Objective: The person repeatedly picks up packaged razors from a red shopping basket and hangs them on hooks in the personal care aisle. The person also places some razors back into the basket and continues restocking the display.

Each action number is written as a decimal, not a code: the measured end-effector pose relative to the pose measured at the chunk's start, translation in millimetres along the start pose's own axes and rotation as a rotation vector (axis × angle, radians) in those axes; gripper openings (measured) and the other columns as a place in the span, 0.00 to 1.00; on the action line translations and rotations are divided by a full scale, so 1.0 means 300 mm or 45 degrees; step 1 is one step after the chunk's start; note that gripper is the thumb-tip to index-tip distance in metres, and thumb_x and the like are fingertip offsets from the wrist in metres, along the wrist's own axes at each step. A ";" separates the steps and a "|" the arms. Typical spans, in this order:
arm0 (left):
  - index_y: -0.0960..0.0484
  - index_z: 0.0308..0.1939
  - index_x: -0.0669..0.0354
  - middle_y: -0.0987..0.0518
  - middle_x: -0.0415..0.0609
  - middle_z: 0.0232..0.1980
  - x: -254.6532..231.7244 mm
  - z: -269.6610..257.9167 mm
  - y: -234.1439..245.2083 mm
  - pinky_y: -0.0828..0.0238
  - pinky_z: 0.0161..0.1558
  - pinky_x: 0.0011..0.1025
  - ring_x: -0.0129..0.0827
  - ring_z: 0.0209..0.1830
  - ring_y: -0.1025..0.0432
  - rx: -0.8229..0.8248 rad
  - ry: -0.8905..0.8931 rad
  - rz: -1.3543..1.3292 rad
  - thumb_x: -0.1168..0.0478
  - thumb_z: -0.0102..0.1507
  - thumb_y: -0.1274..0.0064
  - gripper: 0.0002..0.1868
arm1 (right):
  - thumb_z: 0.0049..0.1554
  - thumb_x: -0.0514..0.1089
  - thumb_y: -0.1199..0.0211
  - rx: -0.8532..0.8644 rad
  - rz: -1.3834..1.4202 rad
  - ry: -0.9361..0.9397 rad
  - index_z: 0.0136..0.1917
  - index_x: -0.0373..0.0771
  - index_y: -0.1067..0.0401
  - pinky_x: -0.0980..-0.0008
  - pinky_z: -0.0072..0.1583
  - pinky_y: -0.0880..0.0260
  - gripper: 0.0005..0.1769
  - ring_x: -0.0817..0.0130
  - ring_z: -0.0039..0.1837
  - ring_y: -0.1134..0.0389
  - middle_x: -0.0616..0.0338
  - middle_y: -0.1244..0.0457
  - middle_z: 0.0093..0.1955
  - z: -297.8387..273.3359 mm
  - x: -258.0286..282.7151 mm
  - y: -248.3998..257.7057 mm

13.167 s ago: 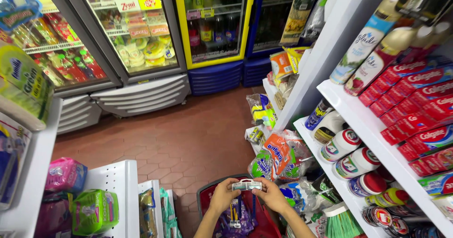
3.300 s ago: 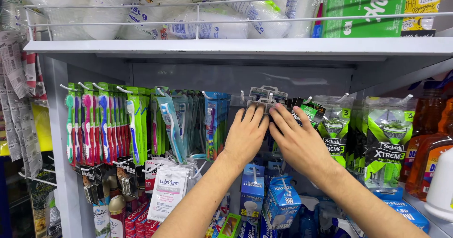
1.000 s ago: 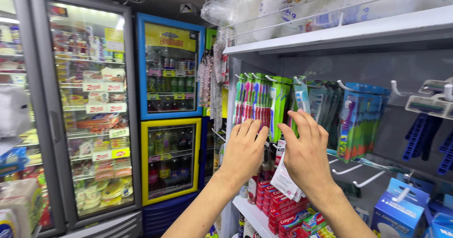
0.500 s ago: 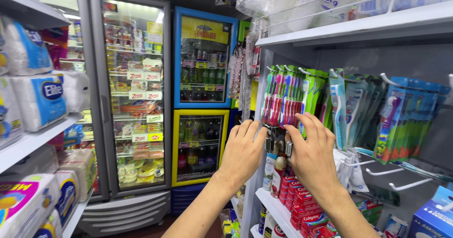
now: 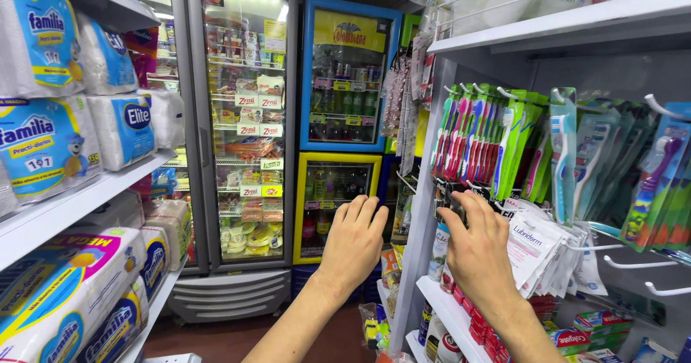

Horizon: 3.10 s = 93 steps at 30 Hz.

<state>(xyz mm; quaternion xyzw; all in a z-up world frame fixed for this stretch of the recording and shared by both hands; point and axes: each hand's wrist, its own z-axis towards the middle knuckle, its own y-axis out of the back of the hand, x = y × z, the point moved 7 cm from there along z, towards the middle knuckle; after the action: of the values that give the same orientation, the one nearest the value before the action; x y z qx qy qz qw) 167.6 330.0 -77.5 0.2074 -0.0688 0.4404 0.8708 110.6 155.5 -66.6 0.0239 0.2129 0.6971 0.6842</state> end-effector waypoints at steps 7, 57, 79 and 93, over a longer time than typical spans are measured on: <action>0.23 0.54 0.62 0.25 0.55 0.57 0.037 -0.138 -0.058 0.33 0.56 0.42 0.48 0.60 0.32 0.068 0.066 -0.053 0.70 0.58 0.47 0.19 | 0.41 0.28 0.44 0.082 0.079 0.007 0.63 0.45 0.30 0.45 0.68 0.43 0.36 0.50 0.79 0.45 0.51 0.43 0.73 -0.086 0.064 -0.104; 0.24 0.60 0.61 0.26 0.53 0.62 -0.158 -1.179 -0.378 0.34 0.57 0.47 0.49 0.62 0.34 0.794 0.570 -0.371 0.68 0.61 0.50 0.22 | 0.49 0.30 0.43 0.857 0.743 -0.321 0.65 0.46 0.29 0.54 0.66 0.41 0.30 0.59 0.72 0.41 0.61 0.40 0.69 -0.970 0.384 -0.603; 0.22 0.60 0.60 0.25 0.53 0.62 -0.213 -1.845 -0.571 0.33 0.58 0.47 0.48 0.63 0.32 1.186 0.906 -0.589 0.66 0.64 0.51 0.19 | 0.55 0.31 0.48 1.434 0.951 -0.513 0.65 0.42 0.29 0.54 0.67 0.40 0.25 0.59 0.70 0.38 0.60 0.35 0.65 -1.554 0.677 -0.977; 0.22 0.60 0.50 0.25 0.44 0.59 -0.306 -2.384 -0.623 0.30 0.52 0.36 0.39 0.62 0.30 1.633 0.934 -0.509 0.60 0.65 0.48 0.18 | 0.60 0.40 0.45 1.766 0.701 -0.541 0.63 0.55 0.26 0.65 0.62 0.36 0.19 0.68 0.68 0.36 0.70 0.35 0.61 -2.092 0.744 -1.077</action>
<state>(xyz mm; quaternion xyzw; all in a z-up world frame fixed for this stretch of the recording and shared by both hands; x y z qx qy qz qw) 215.9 465.4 -808.3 0.5213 0.5327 0.2688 0.6102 197.9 196.2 -800.7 0.6321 0.4512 0.5297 0.3410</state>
